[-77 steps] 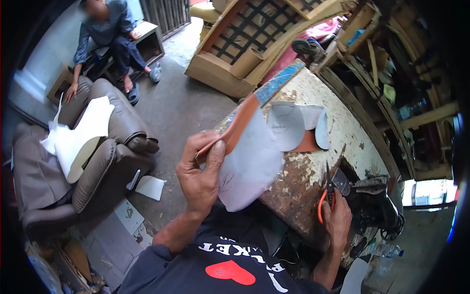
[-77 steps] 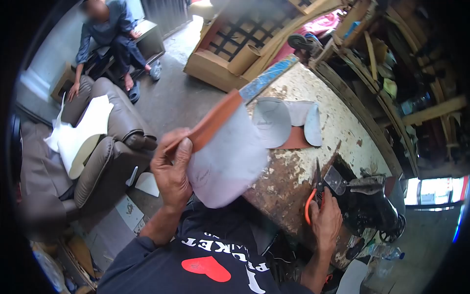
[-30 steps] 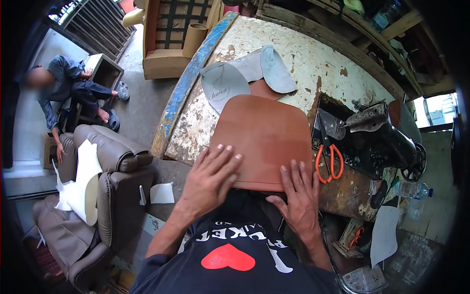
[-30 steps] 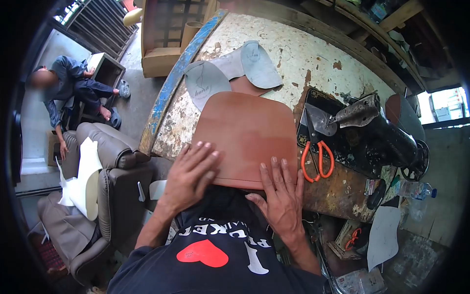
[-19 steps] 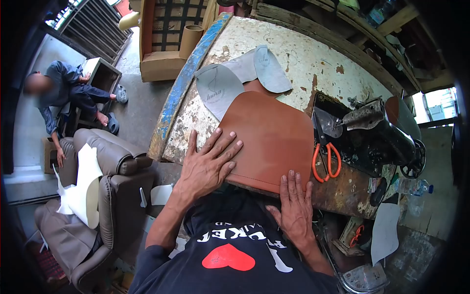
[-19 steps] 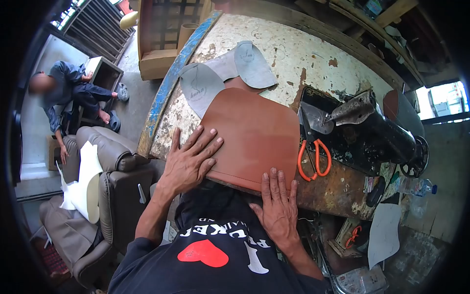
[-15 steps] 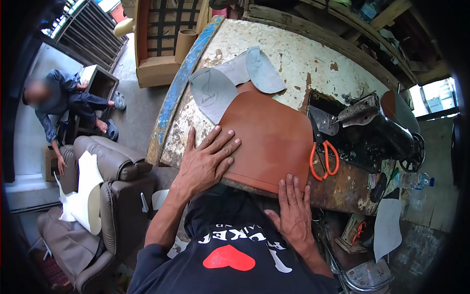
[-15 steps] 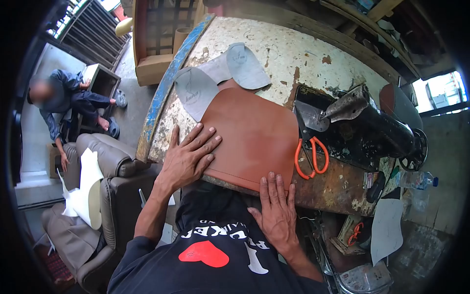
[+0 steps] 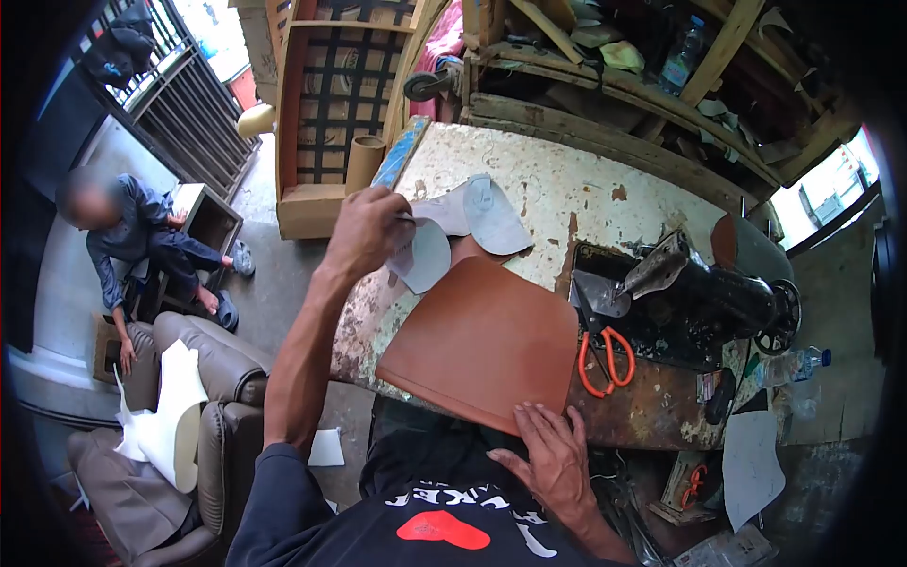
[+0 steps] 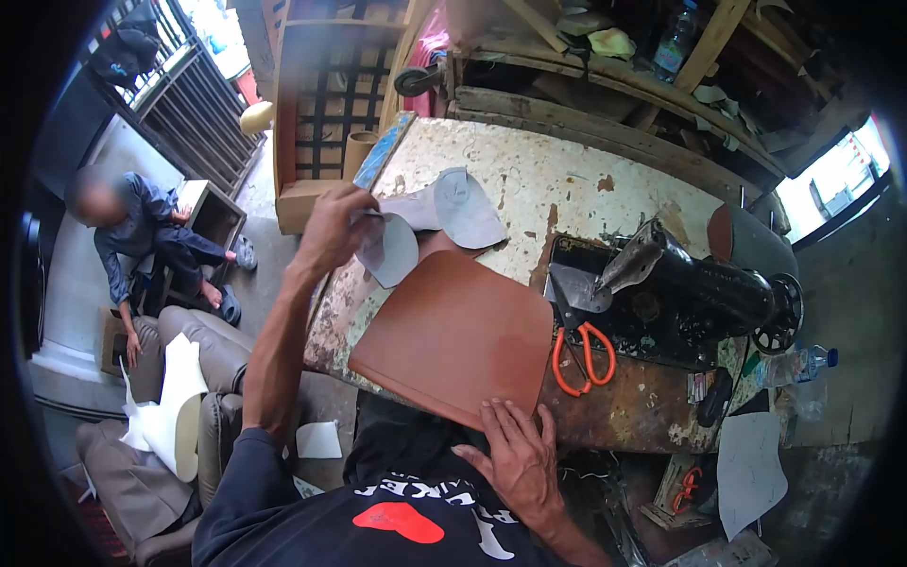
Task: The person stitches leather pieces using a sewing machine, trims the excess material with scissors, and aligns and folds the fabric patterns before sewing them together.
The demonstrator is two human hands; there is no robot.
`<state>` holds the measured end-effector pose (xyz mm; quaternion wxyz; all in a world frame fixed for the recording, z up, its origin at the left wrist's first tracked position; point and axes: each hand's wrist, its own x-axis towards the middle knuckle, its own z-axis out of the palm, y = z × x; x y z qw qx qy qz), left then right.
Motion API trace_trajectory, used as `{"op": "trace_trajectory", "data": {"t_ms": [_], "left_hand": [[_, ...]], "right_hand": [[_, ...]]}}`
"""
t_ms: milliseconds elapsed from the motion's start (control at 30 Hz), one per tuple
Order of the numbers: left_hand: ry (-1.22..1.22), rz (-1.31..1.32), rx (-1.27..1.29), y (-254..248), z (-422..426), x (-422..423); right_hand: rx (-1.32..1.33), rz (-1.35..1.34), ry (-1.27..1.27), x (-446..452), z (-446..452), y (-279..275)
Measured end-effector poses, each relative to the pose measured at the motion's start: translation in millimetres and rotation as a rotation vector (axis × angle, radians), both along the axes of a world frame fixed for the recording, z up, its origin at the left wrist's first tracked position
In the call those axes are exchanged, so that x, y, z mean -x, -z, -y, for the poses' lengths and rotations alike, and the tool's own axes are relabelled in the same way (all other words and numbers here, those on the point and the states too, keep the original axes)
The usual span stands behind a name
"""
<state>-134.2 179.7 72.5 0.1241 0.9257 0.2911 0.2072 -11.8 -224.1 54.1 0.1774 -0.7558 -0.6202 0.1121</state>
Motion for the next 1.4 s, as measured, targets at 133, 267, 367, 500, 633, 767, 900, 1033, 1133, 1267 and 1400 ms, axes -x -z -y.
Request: {"op": "trace_trajectory", "data": {"t_ms": [133,267,367,500,633,767,900,1033,1133,1267,1400], "left_hand": [[-0.118,0.524,0.072,-65,30,11],[-0.006,0.609,-0.084,-104,67,27],[0.331,0.728,0.084,-114,86,35],[0.652,1.016,0.671,-101,90,44],[0.367,1.377,1.072,-96,98,51],[-0.091,1.231,1.322,-55,101,74],[0.017,0.629,1.430,-12,115,135],[0.109,0.442,0.870,-42,139,108],[0.903,0.220,0.722,-69,133,61],[0.817,-0.122,0.704,-85,161,44],[0.620,-0.296,0.846,-81,139,44]], "right_hand": [[-0.063,-0.194,0.084,-15,-19,-8],[-0.318,-0.445,0.125,-23,-52,-24],[-0.505,-0.429,0.088,-28,-77,-45],[-0.774,-0.461,0.053,-45,-122,-55],[-0.327,-0.808,-0.242,-72,-130,-47],[-0.298,-1.082,-0.025,-73,-104,-45],[-0.258,-0.625,-0.173,-83,-66,-48],[-0.197,-0.619,-0.425,-67,-43,-74],[-0.195,-0.549,-0.558,-50,-56,-85],[-0.246,-0.598,-0.361,-41,-57,-82],[-0.031,-0.816,-0.059,-53,-50,-69]]}}
